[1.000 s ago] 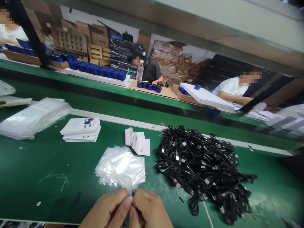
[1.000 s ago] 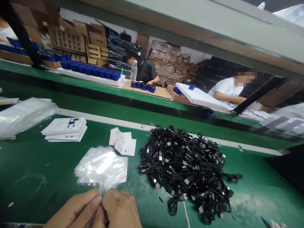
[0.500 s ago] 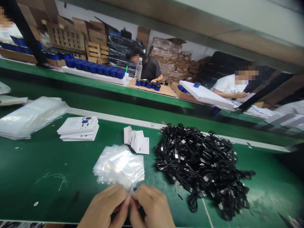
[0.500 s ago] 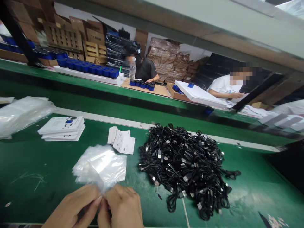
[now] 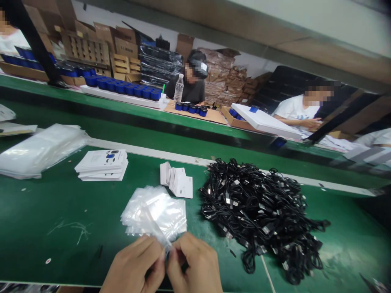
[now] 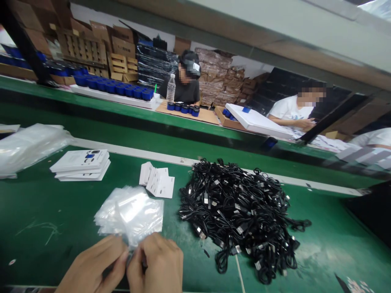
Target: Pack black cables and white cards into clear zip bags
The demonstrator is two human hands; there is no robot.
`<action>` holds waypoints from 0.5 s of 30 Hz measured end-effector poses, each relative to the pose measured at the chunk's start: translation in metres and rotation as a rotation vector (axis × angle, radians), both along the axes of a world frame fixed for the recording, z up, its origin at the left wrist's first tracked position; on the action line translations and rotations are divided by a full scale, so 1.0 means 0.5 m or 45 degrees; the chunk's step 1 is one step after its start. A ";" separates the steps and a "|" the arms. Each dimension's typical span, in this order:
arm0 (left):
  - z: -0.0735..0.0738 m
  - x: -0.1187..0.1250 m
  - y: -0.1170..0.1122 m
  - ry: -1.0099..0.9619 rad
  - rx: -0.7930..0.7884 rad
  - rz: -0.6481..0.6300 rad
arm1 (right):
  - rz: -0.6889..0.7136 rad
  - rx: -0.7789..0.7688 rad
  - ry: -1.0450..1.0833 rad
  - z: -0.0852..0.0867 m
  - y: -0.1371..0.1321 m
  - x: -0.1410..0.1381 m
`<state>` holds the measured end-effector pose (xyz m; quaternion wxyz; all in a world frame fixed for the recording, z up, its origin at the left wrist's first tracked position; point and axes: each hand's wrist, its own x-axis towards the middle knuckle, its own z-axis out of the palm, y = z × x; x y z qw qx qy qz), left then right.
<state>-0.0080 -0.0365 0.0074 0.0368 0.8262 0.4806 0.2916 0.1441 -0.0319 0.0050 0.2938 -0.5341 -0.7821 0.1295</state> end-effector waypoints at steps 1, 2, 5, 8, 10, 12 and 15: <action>0.000 0.000 0.000 -0.025 -0.038 0.015 | 0.028 -0.023 0.020 0.000 0.002 0.002; 0.000 -0.001 0.001 -0.047 -0.064 0.025 | 0.055 -0.041 0.045 0.000 0.004 0.004; 0.000 -0.002 0.005 -0.064 -0.096 0.040 | 0.140 -0.102 0.183 -0.002 0.007 0.005; 0.003 -0.006 0.003 -0.046 -0.119 0.041 | 0.156 -0.095 0.237 -0.001 0.008 0.004; 0.007 -0.011 0.001 -0.027 -0.111 0.048 | 0.092 -0.030 0.169 0.000 0.010 0.003; 0.011 -0.018 -0.001 -0.001 -0.080 0.086 | -0.007 0.016 0.088 0.002 0.014 0.002; 0.014 -0.031 0.002 0.008 -0.026 0.160 | -0.035 -0.083 0.112 0.014 0.025 0.000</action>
